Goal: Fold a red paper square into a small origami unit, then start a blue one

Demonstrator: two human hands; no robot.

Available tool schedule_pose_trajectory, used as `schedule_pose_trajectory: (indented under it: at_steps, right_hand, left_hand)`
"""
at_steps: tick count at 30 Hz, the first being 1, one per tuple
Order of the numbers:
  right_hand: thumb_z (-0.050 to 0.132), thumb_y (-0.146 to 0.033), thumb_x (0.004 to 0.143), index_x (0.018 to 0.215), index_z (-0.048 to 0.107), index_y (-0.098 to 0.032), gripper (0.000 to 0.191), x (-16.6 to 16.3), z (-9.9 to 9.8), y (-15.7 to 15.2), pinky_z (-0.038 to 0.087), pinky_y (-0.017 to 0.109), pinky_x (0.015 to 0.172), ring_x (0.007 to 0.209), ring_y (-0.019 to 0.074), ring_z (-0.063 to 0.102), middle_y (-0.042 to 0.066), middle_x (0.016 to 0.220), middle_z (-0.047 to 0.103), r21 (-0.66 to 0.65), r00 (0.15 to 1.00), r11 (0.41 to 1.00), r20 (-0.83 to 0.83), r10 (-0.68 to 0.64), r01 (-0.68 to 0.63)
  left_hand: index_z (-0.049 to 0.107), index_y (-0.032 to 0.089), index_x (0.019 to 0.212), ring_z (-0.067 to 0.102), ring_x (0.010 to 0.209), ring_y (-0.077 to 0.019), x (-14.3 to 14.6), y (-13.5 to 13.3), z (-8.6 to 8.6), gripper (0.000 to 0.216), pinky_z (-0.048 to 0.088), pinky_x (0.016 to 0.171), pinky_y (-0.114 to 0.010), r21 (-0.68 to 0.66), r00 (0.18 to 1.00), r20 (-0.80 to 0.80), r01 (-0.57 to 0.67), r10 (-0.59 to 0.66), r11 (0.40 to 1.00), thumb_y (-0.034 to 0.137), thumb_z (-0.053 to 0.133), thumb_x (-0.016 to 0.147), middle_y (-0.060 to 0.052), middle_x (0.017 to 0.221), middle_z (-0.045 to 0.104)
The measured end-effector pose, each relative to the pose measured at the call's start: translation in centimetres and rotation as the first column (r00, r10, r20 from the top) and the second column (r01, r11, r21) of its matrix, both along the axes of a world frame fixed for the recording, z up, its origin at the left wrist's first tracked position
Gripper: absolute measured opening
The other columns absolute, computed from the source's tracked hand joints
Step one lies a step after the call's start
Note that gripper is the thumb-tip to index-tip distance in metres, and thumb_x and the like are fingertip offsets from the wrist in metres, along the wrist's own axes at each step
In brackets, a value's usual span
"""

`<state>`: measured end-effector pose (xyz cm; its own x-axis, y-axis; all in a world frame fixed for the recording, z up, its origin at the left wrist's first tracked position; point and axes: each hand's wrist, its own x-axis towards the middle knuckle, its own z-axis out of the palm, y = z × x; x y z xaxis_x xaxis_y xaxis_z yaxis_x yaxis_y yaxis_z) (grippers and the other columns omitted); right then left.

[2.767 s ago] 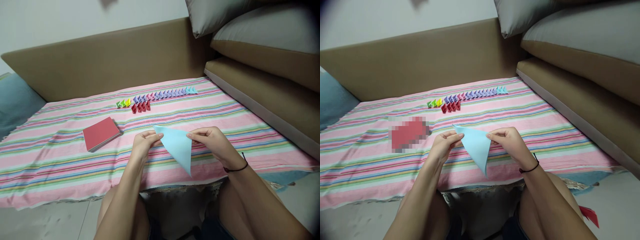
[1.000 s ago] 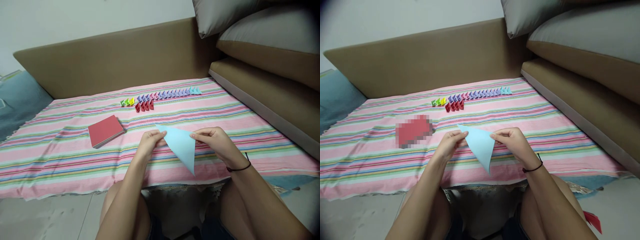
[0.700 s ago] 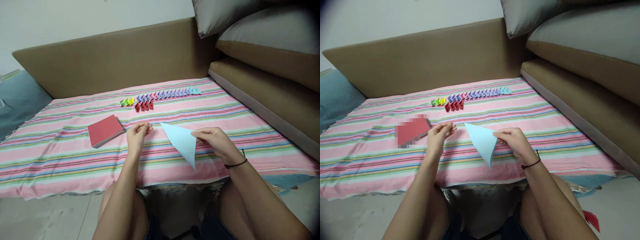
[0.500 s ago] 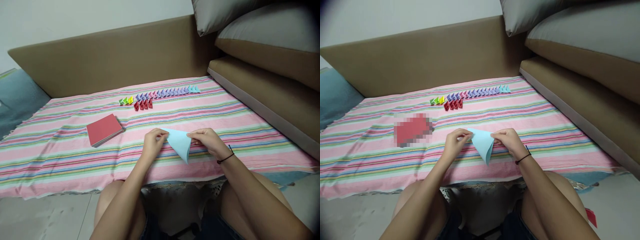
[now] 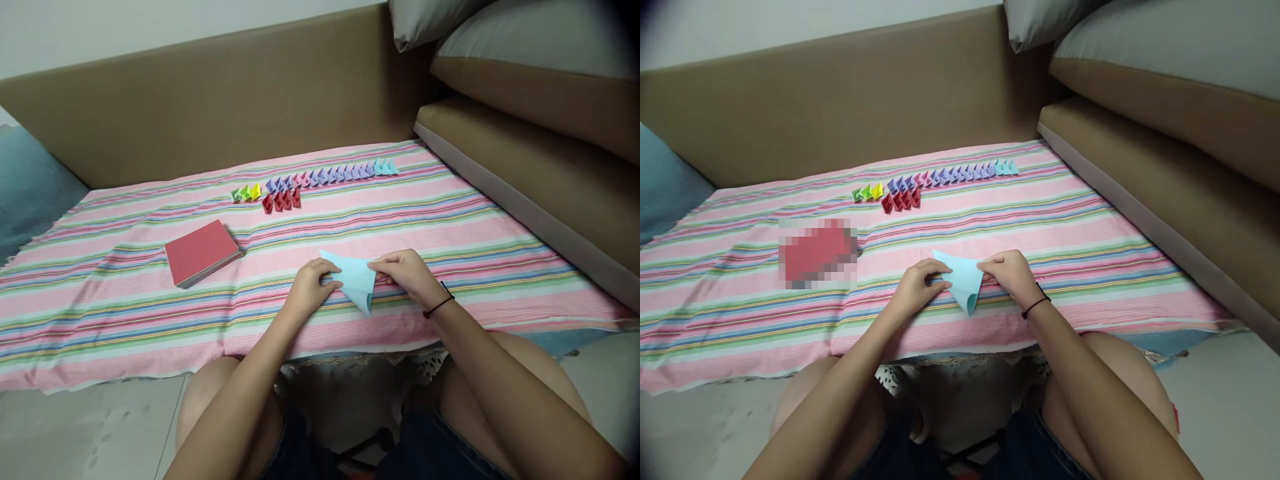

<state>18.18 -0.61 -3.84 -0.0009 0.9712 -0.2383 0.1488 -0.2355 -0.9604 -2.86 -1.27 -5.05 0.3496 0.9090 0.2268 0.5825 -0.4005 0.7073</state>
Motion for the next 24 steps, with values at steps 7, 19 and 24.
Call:
schedule_pose_trajectory:
  at_steps: [7,19,24]
  right_hand:
    - [0.074,-0.029,0.057,0.053,0.069,-0.015,0.015,0.1,-0.6,0.3,0.043,0.022,0.043,0.049,0.0139,0.058,0.005,0.052,0.066,-0.013,1.0,1.0,0.013,-0.009,0.009]
    - [0.074,-0.028,0.059,0.054,0.069,-0.015,0.015,0.3,-0.8,0.3,0.044,0.023,0.046,0.05,0.0135,0.059,0.004,0.053,0.066,0.009,1.0,1.0,0.025,0.003,-0.003]
    - [0.073,-0.028,0.06,0.052,0.067,-0.014,0.016,0.3,-0.8,0.4,0.042,0.022,0.045,0.049,0.0123,0.056,0.004,0.051,0.065,0.015,1.0,1.0,0.028,0.01,-0.01]
  left_hand:
    - [0.065,0.019,0.097,0.058,0.097,-0.0234,0.0,-0.2,0.0,0.033,0.044,0.088,-0.038,0.023,0.997,-0.058,0.048,-0.046,0.999,0.025,0.075,0.066,-0.008,0.101,0.064]
    - [0.053,0.02,0.112,0.048,0.107,-0.0297,0.5,-1.4,0.4,0.074,0.04,0.091,-0.043,0.004,0.976,-0.203,0.077,-0.075,0.997,0.051,0.08,0.05,-0.01,0.114,0.054]
    - [0.045,0.018,0.122,0.042,0.115,-0.0332,0.9,-2.3,0.4,0.095,0.037,0.096,-0.047,-0.027,0.964,-0.259,0.06,-0.065,0.998,0.056,0.08,0.043,-0.014,0.124,0.046]
